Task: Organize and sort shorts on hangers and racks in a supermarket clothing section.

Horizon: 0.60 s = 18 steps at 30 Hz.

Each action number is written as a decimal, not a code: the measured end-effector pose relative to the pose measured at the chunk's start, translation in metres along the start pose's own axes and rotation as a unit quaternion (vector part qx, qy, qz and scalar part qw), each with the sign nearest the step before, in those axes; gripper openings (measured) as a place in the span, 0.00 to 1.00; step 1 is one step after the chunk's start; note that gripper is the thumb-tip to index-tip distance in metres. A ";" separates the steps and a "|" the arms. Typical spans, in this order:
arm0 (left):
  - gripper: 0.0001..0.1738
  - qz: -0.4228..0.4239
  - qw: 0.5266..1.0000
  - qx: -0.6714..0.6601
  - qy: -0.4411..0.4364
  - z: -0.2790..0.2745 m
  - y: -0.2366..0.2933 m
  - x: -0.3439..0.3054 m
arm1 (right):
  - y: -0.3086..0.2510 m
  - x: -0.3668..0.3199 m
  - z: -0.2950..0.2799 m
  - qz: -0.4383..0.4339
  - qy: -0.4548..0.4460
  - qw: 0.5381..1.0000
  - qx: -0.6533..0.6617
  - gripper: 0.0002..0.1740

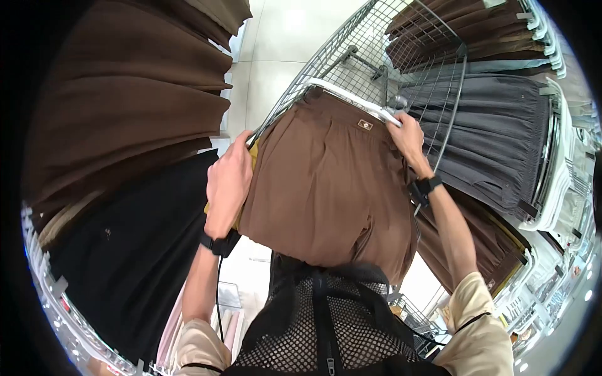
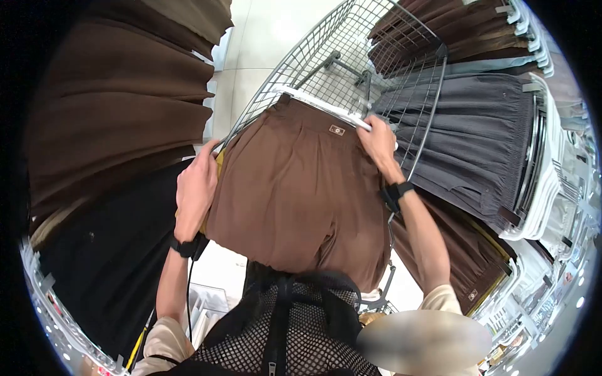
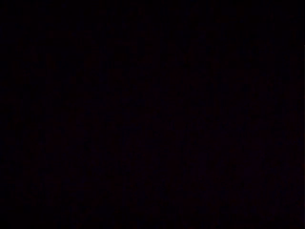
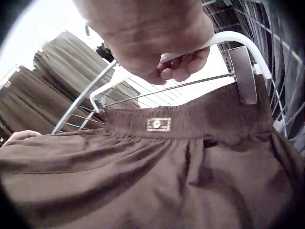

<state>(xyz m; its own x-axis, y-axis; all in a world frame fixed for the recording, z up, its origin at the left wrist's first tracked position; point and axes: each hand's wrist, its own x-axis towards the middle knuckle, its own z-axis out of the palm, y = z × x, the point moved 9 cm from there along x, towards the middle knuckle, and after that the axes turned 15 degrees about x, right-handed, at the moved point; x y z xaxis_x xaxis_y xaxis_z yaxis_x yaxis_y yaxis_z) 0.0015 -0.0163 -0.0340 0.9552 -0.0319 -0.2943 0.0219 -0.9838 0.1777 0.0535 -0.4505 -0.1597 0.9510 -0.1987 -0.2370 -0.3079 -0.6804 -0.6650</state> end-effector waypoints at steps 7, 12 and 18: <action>0.30 0.089 0.994 -0.002 0.059 -0.011 0.005 -0.010 | -0.126 -0.123 -0.091 -0.122 0.111 0.986 0.025 0.09; 0.43 0.123 0.979 -0.147 0.067 -0.041 0.041 -0.027 | -0.169 -0.204 -0.159 -0.155 0.137 0.955 0.212 0.10; 0.48 0.332 0.869 -0.366 0.003 -0.071 0.110 -0.047 | -0.226 -0.315 -0.248 -0.169 0.233 0.914 0.287 0.11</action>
<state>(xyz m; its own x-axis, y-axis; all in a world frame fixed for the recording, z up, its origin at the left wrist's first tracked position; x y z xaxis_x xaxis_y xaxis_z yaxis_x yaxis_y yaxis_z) -0.0202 -0.1109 0.0657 0.8311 -0.5459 0.1060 -0.3547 -0.3735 0.8571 -0.1687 -0.4090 0.2411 0.8628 -0.4151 0.2885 0.1682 -0.3024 -0.9382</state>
